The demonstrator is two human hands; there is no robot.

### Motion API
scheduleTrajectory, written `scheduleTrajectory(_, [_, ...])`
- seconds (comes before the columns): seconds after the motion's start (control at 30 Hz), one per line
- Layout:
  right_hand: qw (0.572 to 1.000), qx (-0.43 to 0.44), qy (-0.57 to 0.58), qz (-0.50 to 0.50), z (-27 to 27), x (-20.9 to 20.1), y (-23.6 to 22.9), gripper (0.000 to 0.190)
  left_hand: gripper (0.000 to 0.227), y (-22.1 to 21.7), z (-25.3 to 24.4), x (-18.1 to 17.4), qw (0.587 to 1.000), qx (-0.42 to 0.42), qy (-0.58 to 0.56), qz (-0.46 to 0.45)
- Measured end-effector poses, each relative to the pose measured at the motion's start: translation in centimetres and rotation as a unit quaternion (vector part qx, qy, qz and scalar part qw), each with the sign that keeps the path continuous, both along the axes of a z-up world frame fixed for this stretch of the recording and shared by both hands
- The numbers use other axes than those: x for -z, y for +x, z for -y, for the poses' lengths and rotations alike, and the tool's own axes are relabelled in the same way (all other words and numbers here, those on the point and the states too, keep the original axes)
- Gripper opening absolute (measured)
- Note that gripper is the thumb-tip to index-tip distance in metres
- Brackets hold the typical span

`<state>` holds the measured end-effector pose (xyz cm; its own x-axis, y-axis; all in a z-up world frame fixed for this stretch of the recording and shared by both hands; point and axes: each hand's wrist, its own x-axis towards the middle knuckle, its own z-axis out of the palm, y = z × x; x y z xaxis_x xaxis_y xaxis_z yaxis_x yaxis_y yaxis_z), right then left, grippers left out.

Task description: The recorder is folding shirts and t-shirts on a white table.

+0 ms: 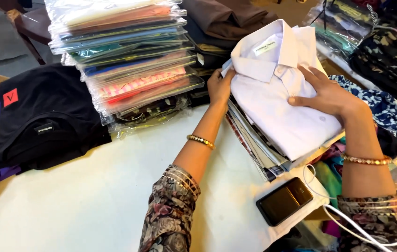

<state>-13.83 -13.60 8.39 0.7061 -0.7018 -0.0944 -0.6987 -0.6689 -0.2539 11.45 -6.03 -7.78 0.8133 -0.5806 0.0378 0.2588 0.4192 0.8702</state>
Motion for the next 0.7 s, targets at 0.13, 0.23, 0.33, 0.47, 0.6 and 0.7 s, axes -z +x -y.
scheduleTrajectory(0.13, [1.0, 0.003, 0.013, 0.014, -0.5, -0.6, -0.9, 0.117, 0.051, -1.1, -2.2, -2.5, 1.0, -0.002, 0.02, 0.003])
scheduleTrajectory(0.23, [0.999, 0.003, 0.015, 0.035, -0.8, -1.4, -2.1, 0.114, 0.057, -3.2, -3.9, -3.4, 0.978, -0.122, 0.126, 0.112])
scheduleTrajectory(0.33, [0.995, 0.015, 0.026, 0.094, 1.3, -1.8, -4.0, 0.109, 0.052, -6.4, -6.8, -7.6, 0.922, -0.233, 0.1, 0.293])
scheduleTrajectory(0.47, [0.991, 0.046, 0.042, 0.122, 3.2, -1.5, -5.5, 0.098, 0.05, -8.6, -6.8, -12.4, 0.826, -0.166, 0.092, 0.531])
scheduleTrajectory(0.6, [0.986, 0.123, 0.095, 0.062, 2.8, -0.1, -4.7, 0.093, 0.07, -8.7, -3.9, -14.8, 0.643, -0.04, 0.195, 0.739])
scheduleTrajectory(0.7, [0.985, 0.115, 0.12, 0.049, 3.1, 0.6, -4.1, 0.094, 0.077, -7.2, -1.2, -14.1, 0.579, 0.025, 0.307, 0.755])
